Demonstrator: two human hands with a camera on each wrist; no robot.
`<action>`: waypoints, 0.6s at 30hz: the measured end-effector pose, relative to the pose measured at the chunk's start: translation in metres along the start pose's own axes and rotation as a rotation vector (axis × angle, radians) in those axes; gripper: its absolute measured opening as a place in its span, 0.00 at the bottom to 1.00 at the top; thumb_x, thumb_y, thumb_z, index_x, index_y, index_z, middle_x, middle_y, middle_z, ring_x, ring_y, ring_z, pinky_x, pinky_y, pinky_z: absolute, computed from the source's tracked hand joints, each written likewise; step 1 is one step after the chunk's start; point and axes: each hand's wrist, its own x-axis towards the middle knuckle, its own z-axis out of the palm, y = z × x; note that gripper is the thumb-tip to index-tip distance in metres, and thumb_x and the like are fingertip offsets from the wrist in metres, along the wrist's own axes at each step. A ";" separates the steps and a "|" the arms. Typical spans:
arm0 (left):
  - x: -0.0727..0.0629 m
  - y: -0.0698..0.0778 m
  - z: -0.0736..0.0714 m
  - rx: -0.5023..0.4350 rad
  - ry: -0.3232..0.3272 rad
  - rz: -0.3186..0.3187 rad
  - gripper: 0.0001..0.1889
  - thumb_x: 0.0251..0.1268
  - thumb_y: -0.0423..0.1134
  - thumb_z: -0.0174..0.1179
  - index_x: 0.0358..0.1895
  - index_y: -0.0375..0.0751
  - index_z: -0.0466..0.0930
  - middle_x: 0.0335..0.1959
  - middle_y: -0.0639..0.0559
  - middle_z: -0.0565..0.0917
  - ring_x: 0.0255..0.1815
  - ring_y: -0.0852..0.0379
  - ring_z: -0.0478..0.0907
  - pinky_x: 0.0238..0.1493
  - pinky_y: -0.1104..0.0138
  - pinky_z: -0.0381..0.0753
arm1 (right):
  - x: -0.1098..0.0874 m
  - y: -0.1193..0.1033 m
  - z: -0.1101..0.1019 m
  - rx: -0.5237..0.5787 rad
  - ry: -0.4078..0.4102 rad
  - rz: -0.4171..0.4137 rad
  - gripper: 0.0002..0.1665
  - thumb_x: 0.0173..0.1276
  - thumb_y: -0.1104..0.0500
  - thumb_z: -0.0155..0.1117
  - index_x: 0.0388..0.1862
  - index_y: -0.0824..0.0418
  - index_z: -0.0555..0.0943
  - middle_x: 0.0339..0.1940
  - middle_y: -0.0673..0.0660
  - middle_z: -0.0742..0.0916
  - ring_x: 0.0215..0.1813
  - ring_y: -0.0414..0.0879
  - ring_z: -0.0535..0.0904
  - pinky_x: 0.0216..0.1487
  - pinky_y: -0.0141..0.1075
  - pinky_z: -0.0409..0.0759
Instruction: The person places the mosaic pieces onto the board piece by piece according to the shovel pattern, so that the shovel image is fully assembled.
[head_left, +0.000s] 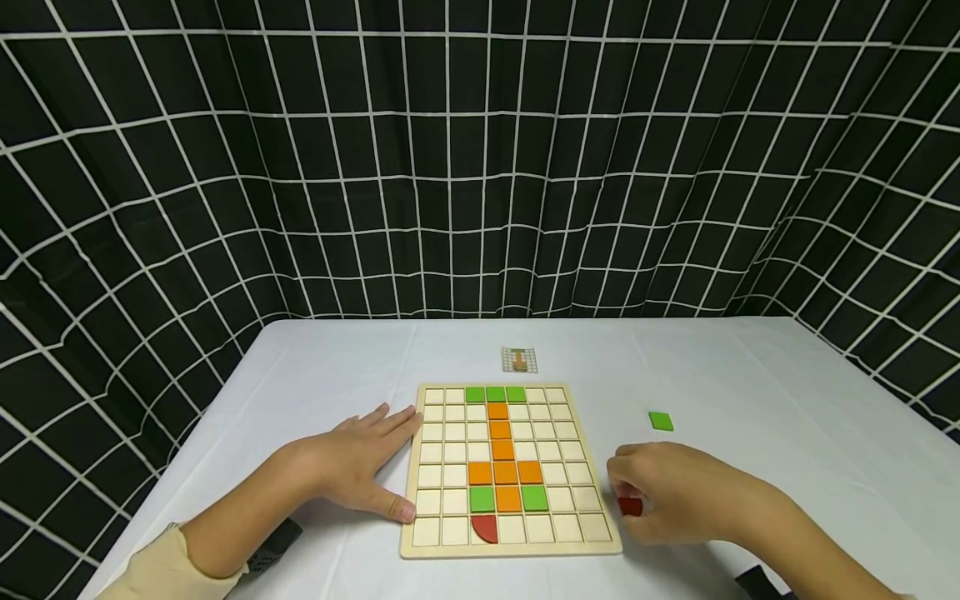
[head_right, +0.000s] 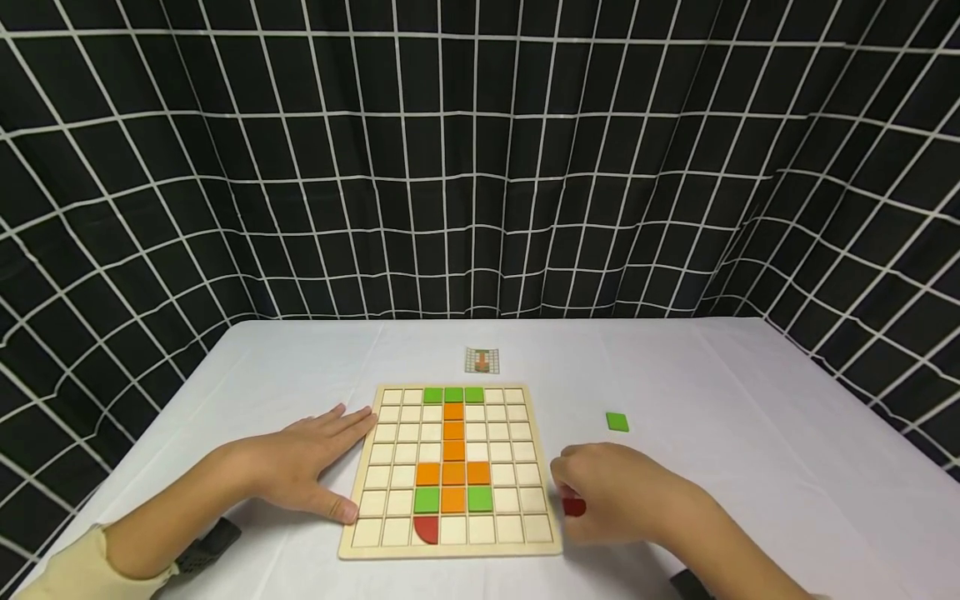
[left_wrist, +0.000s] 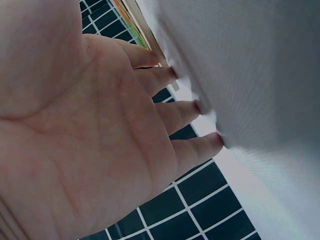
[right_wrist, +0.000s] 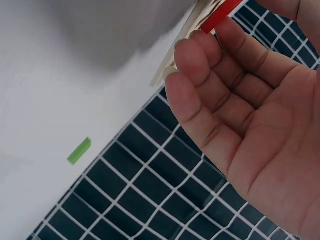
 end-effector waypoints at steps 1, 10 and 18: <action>0.000 0.000 0.000 0.000 0.000 0.000 0.65 0.45 0.78 0.64 0.82 0.45 0.49 0.82 0.50 0.51 0.80 0.40 0.44 0.75 0.42 0.49 | 0.001 -0.001 0.000 -0.001 -0.001 -0.005 0.16 0.48 0.63 0.71 0.22 0.46 0.71 0.23 0.38 0.71 0.25 0.32 0.65 0.26 0.29 0.67; 0.001 0.000 0.000 0.007 0.001 0.006 0.65 0.45 0.78 0.64 0.82 0.44 0.49 0.81 0.49 0.51 0.80 0.40 0.44 0.74 0.41 0.50 | 0.011 -0.016 0.001 -0.014 -0.025 -0.019 0.16 0.52 0.58 0.73 0.23 0.46 0.72 0.23 0.39 0.72 0.25 0.33 0.66 0.26 0.29 0.67; 0.001 0.000 0.000 0.013 0.004 0.002 0.65 0.44 0.79 0.63 0.82 0.45 0.49 0.81 0.50 0.51 0.80 0.40 0.44 0.74 0.42 0.50 | 0.020 -0.025 0.002 -0.025 -0.026 -0.072 0.17 0.53 0.60 0.72 0.21 0.47 0.70 0.22 0.38 0.71 0.25 0.33 0.65 0.25 0.28 0.65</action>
